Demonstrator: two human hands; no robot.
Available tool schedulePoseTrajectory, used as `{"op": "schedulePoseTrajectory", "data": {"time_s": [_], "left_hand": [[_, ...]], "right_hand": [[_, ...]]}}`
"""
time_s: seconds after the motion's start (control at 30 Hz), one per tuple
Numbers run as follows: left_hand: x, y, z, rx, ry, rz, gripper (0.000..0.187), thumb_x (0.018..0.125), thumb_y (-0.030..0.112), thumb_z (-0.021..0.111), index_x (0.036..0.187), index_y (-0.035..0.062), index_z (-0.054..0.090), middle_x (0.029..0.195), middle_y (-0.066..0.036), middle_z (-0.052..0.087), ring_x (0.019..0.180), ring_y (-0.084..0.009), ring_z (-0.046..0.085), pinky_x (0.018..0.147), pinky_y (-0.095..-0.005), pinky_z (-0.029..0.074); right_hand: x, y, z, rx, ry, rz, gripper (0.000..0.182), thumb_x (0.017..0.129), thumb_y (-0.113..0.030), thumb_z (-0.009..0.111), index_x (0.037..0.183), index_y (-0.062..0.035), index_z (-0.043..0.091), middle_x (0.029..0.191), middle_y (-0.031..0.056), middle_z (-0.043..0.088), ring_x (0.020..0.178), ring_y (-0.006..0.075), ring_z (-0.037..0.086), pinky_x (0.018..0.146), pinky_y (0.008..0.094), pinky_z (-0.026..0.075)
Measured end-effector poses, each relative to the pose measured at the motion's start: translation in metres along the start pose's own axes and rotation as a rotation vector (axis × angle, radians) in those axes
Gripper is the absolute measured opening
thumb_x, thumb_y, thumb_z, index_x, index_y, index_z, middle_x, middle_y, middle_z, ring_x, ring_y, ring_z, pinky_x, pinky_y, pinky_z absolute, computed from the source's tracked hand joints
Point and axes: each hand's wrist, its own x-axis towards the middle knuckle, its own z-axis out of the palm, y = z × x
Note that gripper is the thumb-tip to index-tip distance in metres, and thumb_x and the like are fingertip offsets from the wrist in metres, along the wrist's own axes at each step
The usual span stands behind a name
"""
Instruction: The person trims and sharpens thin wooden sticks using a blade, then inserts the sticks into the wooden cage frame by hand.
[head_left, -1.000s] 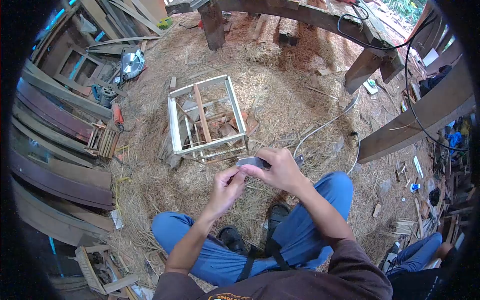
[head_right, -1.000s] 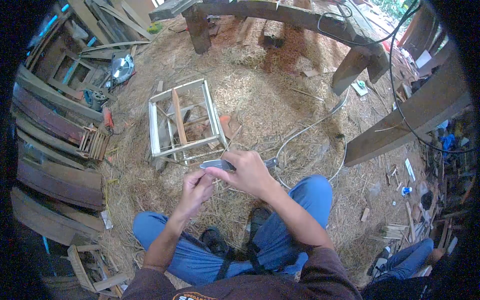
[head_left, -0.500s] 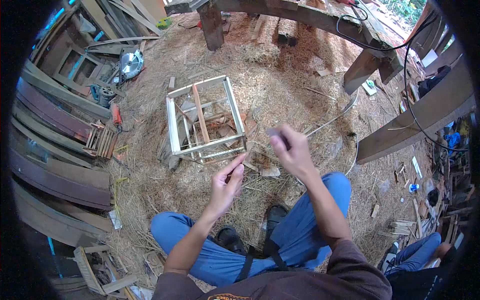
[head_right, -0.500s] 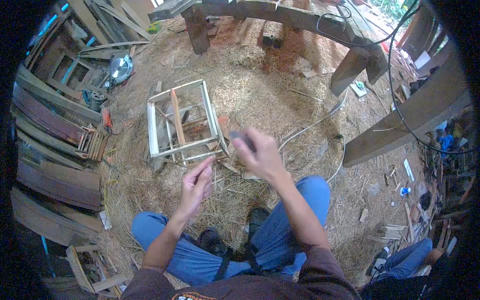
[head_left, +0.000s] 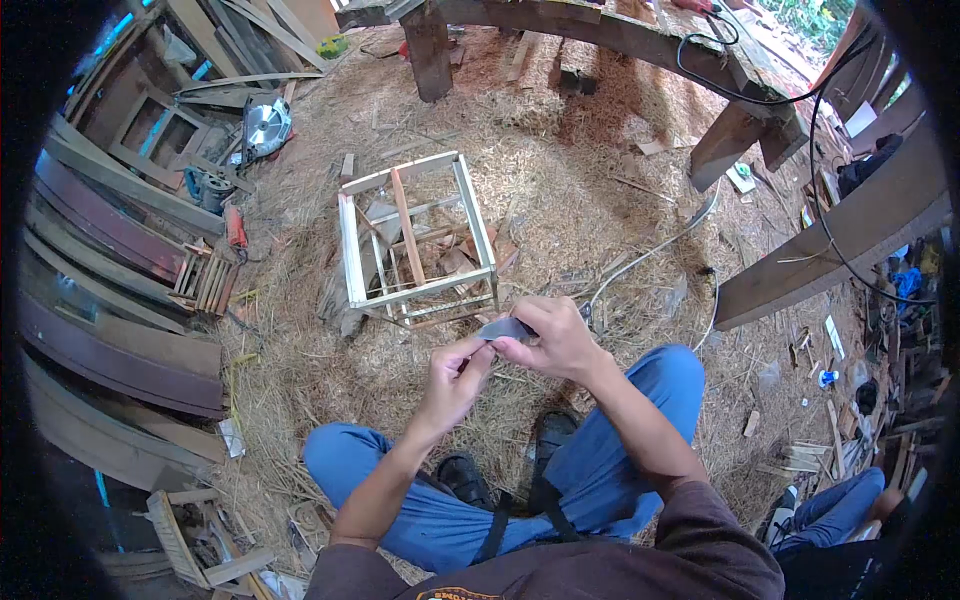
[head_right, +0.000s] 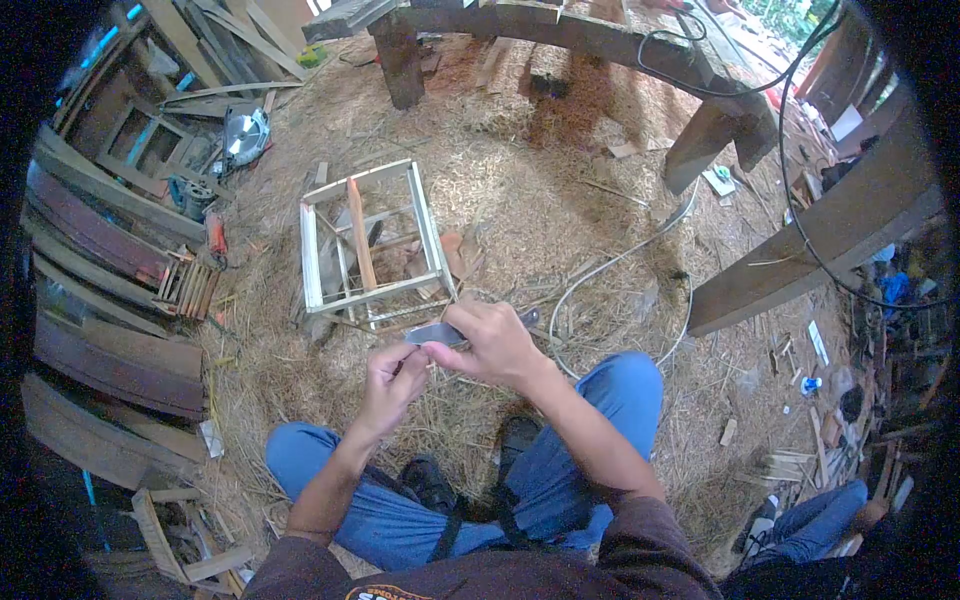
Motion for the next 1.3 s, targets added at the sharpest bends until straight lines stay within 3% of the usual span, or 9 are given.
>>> {"op": "schedulePoseTrajectory", "data": {"time_s": [0.17,0.27,0.33,0.43,0.67,0.83,0.9,1.0,1.3], "left_hand": [[-0.003,0.017,0.0,-0.134,-0.023,-0.126,0.027,0.102,0.011,0.054,0.125,0.0007,0.064,0.065,0.009,0.044,0.053,0.0002,0.034,0.046,-0.0211,0.026],[-0.005,0.023,0.006,-0.103,-0.077,-0.115,0.032,0.103,0.015,0.055,0.132,0.0031,0.06,0.065,0.009,0.044,0.051,0.0003,0.034,0.045,-0.0202,0.028],[-0.014,0.011,0.016,0.01,-0.167,-0.055,0.036,0.103,0.019,0.056,0.136,0.0051,0.058,0.064,0.01,0.043,0.049,0.0003,0.034,0.044,-0.0194,0.028],[-0.008,0.003,0.015,-0.032,-0.107,-0.093,0.039,0.105,0.021,0.051,0.141,0.007,0.054,0.062,0.009,0.038,0.051,0.0003,0.036,0.045,-0.0188,0.03],[0.004,0.021,0.009,-0.236,0.091,-0.145,0.038,0.104,0.018,0.052,0.139,0.0038,0.054,0.068,0.01,0.036,0.053,-0.0003,0.03,0.047,-0.0192,0.026],[0.004,0.006,0.006,-0.111,0.147,-0.074,0.035,0.102,0.017,0.057,0.135,0.0044,0.058,0.068,0.01,0.043,0.053,-0.0001,0.035,0.046,-0.0196,0.027],[0.005,0.001,0.004,-0.062,0.13,-0.058,0.033,0.102,0.017,0.058,0.133,0.0061,0.062,0.068,0.009,0.046,0.053,0.0001,0.036,0.046,-0.0198,0.027],[0.005,-0.008,0.0,-0.008,0.136,-0.042,0.028,0.1,0.014,0.06,0.127,0.0062,0.066,0.071,0.008,0.05,0.055,0.0004,0.038,0.047,-0.02,0.03],[0.0,-0.011,-0.004,0.115,0.155,0.071,0.012,0.096,0.004,0.061,0.1,-0.0024,0.07,0.079,0.005,0.055,0.065,-0.0007,0.043,0.053,-0.0221,0.033]], "right_hand": [[0.003,0.001,-0.004,-0.059,0.006,-0.039,0.028,0.083,-0.03,0.074,0.084,-0.0034,0.066,0.066,0.0104,0.057,0.055,0.0265,0.059,0.052,0.039,0.046],[0.001,0.017,-0.004,0.127,0.179,0.212,0.026,0.089,-0.027,0.068,0.087,-0.0008,0.066,0.067,0.0089,0.059,0.056,0.0187,0.058,0.053,0.0358,0.045],[0.018,0.023,-0.044,0.066,0.343,0.477,0.028,0.092,-0.029,0.066,0.093,-0.0006,0.067,0.069,0.0124,0.06,0.059,0.0217,0.06,0.056,0.0348,0.046],[0.007,0.039,-0.066,-0.012,0.397,0.363,0.029,0.095,-0.028,0.062,0.096,-0.0001,0.068,0.069,0.0114,0.061,0.061,0.0179,0.06,0.056,0.0324,0.045],[0.006,0.003,-0.024,0.105,0.106,0.275,0.025,0.091,-0.024,0.066,0.093,0.0004,0.065,0.067,0.0108,0.056,0.059,0.0206,0.058,0.055,0.0345,0.044],[0.003,-0.003,-0.005,0.075,-0.023,0.123,0.027,0.087,-0.029,0.071,0.089,-0.0022,0.065,0.071,0.0145,0.061,0.062,0.0312,0.063,0.057,0.0404,0.049],[0.001,-0.005,0.002,0.055,-0.02,0.105,0.032,0.085,-0.033,0.073,0.084,-0.0028,0.063,0.073,0.0155,0.062,0.065,0.0346,0.064,0.058,0.043,0.051],[0.001,-0.003,0.008,0.067,0.0,0.079,0.027,0.086,-0.028,0.073,0.09,-0.0025,0.065,0.069,0.0137,0.06,0.059,0.031,0.062,0.056,0.0396,0.048],[0.006,-0.007,0.001,0.038,-0.019,0.068,0.029,0.081,-0.029,0.077,0.08,-0.0031,0.066,0.065,0.0115,0.059,0.055,0.0286,0.06,0.052,0.0386,0.047]]}}
